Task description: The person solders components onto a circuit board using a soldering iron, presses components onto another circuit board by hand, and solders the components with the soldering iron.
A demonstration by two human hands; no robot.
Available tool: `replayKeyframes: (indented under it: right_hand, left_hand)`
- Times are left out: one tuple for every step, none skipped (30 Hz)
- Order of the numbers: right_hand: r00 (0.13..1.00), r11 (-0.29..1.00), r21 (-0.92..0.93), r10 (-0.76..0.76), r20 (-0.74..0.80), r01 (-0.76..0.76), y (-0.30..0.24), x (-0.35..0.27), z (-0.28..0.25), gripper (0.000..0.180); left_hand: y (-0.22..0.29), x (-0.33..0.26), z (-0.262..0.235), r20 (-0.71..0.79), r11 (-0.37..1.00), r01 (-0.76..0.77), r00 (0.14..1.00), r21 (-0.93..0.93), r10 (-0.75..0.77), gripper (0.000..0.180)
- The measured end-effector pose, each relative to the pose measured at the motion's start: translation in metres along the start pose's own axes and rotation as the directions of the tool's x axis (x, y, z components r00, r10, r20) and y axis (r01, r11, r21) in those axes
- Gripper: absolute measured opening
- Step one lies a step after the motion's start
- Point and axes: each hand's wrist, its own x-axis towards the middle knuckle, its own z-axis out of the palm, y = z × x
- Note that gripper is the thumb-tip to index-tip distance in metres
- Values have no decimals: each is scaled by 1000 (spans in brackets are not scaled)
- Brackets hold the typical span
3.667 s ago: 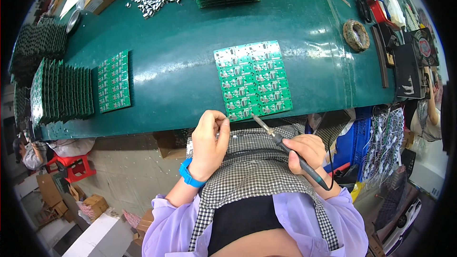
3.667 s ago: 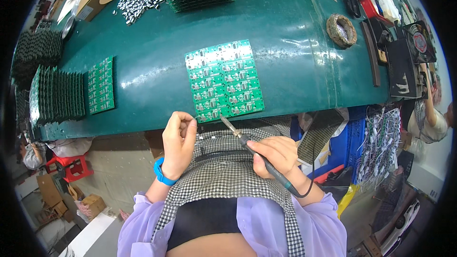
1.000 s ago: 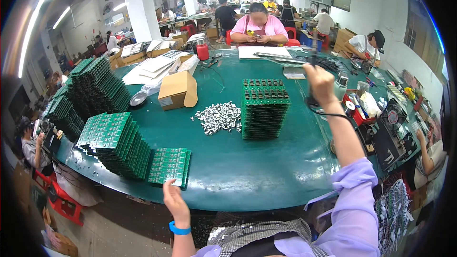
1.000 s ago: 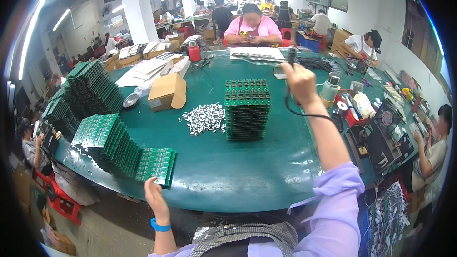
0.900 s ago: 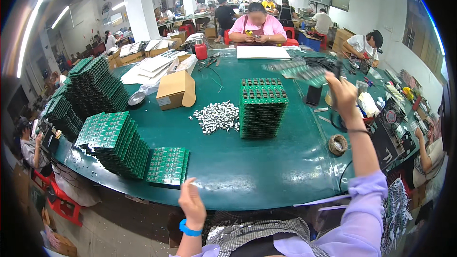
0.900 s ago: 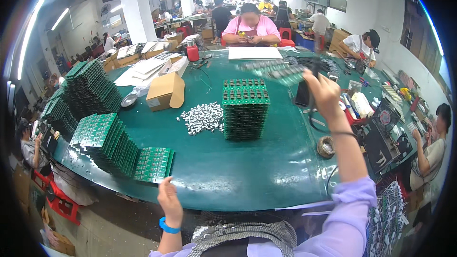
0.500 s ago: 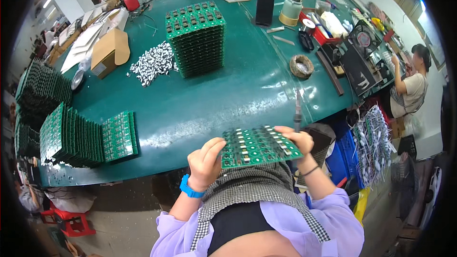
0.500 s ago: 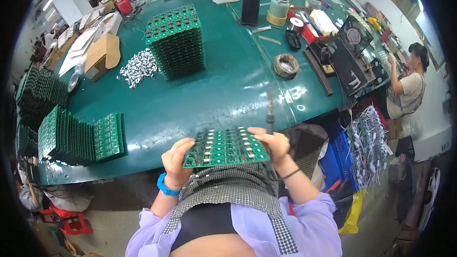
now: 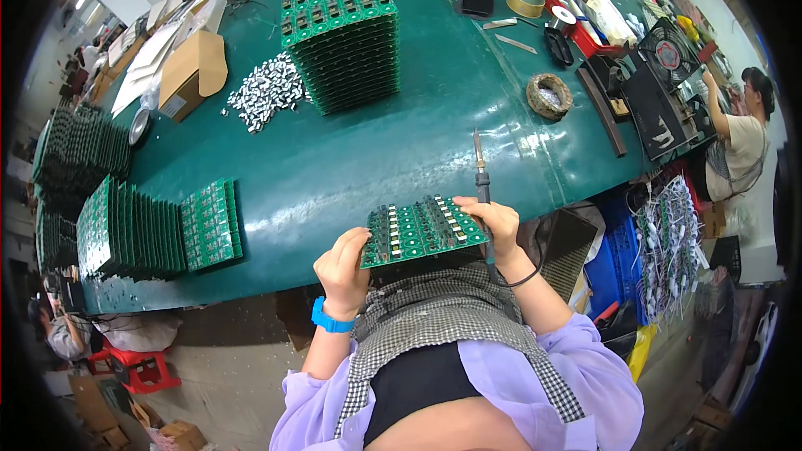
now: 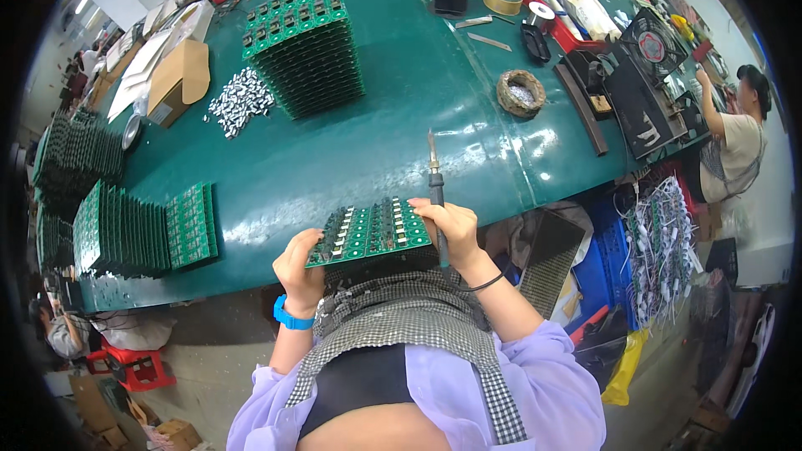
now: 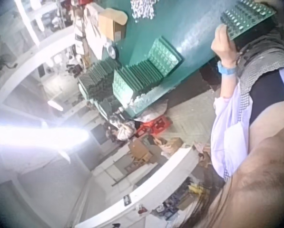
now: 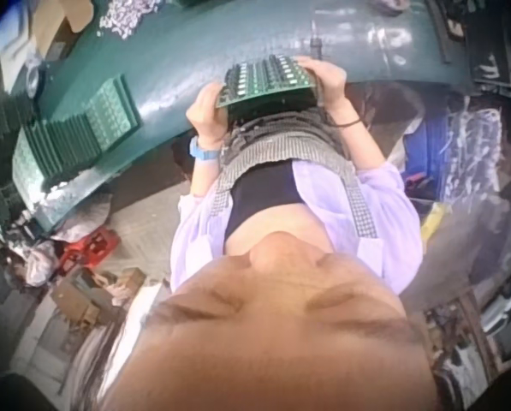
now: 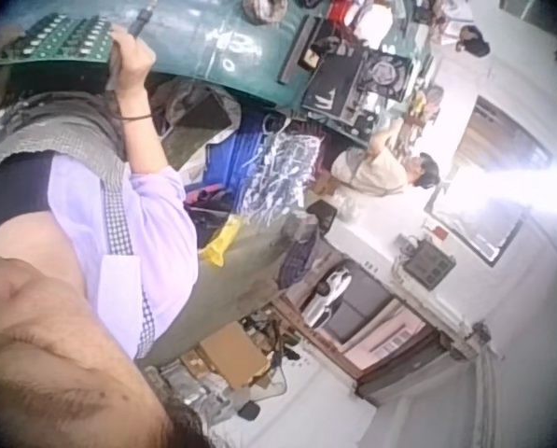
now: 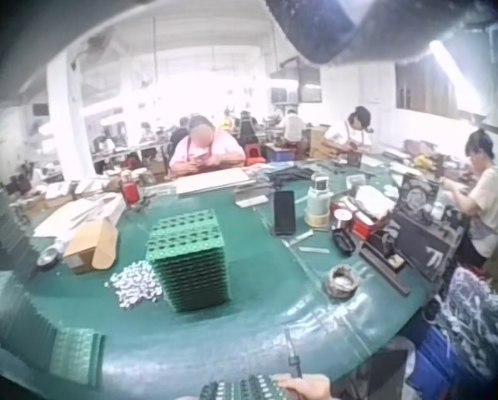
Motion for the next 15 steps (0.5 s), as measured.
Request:
replayKeyframes:
  right_hand:
    - [1000,1000,1,-6,-13,6,0,0,1,18]
    - [1000,1000,1,-4,-14,4,-1,0,3,18]
    - [1000,1000,4,-3,-22,3,0,1,4,17]
    - [1000,1000,8,-2,-30,2,1,2,6,17]
    - [1000,1000,11,-2,-27,3,0,2,6,17]
    - [1000,1000,-7,0,-30,-1,-1,4,6,15]
    - [999,1000,-22,2,-32,-3,-3,4,6,16]
    - [1000,1000,-9,-3,-25,3,-2,4,6,16]
    - [999,1000,-3,4,-35,-4,0,3,5,16]
    - [999,1000,9,10,-44,-10,1,2,5,17]
    - [999,1000,-2,27,-26,-27,0,1,3,16]
    - [999,1000,2,30,-28,-30,-1,2,1,15]
    - [999,999,5,33,-31,-33,-1,2,0,15]
    - [999,1000,14,27,-27,-27,-1,1,3,15]
    - [998,998,32,47,-33,-46,2,-1,3,14]
  left_hand:
    - [-1,1,0,-17,1000,-4,1000,-9,4,27]
    - [-1,1,0,-34,1000,-8,999,-18,7,26]
    - [-2,2,0,-33,1000,-6,999,-19,6,26]
    - [-2,2,0,-32,1000,0,999,-22,0,25]
    - [-3,2,-1,-32,1000,6,999,-22,-7,24]
    - [-4,1,-1,-36,1000,13,999,-14,-13,24]
    - [-4,2,-1,-32,1000,-2,999,-16,1,24]
    - [-4,2,-1,-28,1000,-15,999,-17,15,25]
    - [-3,2,-2,-36,1000,-4,999,0,4,25]
    - [-2,4,-2,-27,1000,-8,1000,-7,7,26]
    - [0,5,-3,-18,1000,-12,1000,-15,11,27]
    - [1,7,-2,-23,999,-32,999,-23,31,29]
    - [0,6,0,-27,999,-40,999,-18,40,28]
    - [0,6,-1,-27,999,-40,999,-10,40,28]
    - [1,5,0,-26,999,-42,999,-9,42,27]
